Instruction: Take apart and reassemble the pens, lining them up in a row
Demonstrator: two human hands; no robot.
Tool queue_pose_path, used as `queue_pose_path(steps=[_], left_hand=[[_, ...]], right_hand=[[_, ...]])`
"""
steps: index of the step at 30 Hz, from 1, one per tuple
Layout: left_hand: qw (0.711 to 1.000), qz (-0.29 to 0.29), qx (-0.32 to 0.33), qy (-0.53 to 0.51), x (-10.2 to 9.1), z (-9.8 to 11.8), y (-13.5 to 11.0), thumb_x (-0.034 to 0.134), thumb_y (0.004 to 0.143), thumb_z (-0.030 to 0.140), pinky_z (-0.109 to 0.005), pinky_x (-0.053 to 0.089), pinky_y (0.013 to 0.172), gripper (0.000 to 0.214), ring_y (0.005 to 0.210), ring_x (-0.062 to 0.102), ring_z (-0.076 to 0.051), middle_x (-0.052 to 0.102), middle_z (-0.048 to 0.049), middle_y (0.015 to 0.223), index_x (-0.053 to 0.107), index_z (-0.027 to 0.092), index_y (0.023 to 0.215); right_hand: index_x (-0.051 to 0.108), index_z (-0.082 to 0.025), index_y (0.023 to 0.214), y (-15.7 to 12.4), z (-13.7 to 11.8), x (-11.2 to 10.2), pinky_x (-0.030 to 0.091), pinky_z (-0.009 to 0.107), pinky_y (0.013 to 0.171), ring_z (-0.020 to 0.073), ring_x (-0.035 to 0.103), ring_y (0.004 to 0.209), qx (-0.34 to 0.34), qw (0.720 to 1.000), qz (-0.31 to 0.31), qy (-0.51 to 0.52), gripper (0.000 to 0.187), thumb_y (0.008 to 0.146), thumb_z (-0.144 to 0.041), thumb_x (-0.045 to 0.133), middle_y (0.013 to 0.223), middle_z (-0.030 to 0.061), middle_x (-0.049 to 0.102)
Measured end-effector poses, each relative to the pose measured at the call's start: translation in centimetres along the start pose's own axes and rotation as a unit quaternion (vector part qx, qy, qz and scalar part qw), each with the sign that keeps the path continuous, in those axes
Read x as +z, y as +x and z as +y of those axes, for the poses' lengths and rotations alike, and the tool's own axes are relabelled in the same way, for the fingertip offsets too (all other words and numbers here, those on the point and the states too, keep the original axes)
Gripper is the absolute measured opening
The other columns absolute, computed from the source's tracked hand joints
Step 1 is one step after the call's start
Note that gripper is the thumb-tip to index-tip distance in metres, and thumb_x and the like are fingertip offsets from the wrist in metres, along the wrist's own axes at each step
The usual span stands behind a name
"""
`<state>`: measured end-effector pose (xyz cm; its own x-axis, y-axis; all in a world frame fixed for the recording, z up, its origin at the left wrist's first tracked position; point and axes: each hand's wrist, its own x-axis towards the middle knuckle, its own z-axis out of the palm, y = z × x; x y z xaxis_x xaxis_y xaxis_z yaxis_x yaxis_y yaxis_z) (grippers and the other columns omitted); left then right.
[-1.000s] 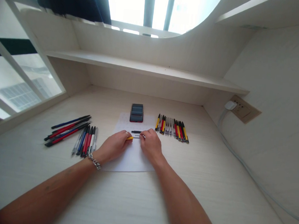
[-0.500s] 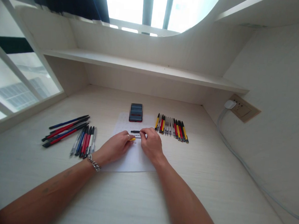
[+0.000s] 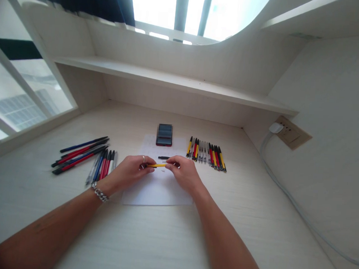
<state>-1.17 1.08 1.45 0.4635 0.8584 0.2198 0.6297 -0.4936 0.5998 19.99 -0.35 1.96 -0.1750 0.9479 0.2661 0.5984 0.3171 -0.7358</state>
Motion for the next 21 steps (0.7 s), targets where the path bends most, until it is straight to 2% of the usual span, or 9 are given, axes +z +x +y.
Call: queue_pose_path(steps=[6,13,17,21], left_hand=[[0.999,-0.026,0.008,0.035,0.6,-0.1,-0.2,0.058,0.08,0.031,-0.026,0.046,0.072,0.018,0.079,0.059,-0.018,0.067,-0.0026,0.086,0.069,0.024,0.091],[0.997,-0.041,0.026,0.057,1.6,0.1,-0.3,0.057,0.08,0.029,-0.029,0.044,0.083,0.02,0.088,0.058,-0.019,0.063,-0.0057,0.094,0.071,0.023,0.093],[0.997,-0.051,0.018,0.047,0.9,-0.2,-0.3,0.059,0.079,0.034,-0.029,0.045,0.077,0.024,0.083,0.058,-0.018,0.064,-0.0053,0.093,0.069,0.023,0.097],[0.998,-0.032,-0.011,0.051,-0.1,-0.6,-0.1,0.051,0.084,0.037,-0.029,0.045,0.073,0.027,0.079,0.059,-0.018,0.065,-0.0051,0.09,0.068,0.021,0.098]], right_hand=[[0.07,-0.024,0.086,-0.7,-0.1,-0.5,0.042,0.027,0.073,0.0155,0.059,0.077,-0.02,0.989,-0.075,-0.128,0.015,0.079,-0.019,0.058,0.085,0.002,0.067],[0.07,-0.024,0.089,-2.0,1.4,0.2,0.042,0.026,0.075,0.015,0.058,0.081,-0.017,0.984,-0.072,-0.16,0.018,0.081,-0.017,0.055,0.09,0.0034,0.063],[0.069,-0.023,0.094,-2.1,1.7,-0.4,0.043,0.027,0.076,0.0152,0.058,0.084,-0.013,0.99,-0.055,-0.13,0.018,0.082,-0.019,0.055,0.093,0.0034,0.064],[0.069,-0.022,0.092,-2.3,2.0,-1.3,0.043,0.028,0.077,0.0158,0.058,0.085,-0.008,0.992,-0.036,-0.121,0.018,0.085,-0.022,0.052,0.092,0.0036,0.065]])
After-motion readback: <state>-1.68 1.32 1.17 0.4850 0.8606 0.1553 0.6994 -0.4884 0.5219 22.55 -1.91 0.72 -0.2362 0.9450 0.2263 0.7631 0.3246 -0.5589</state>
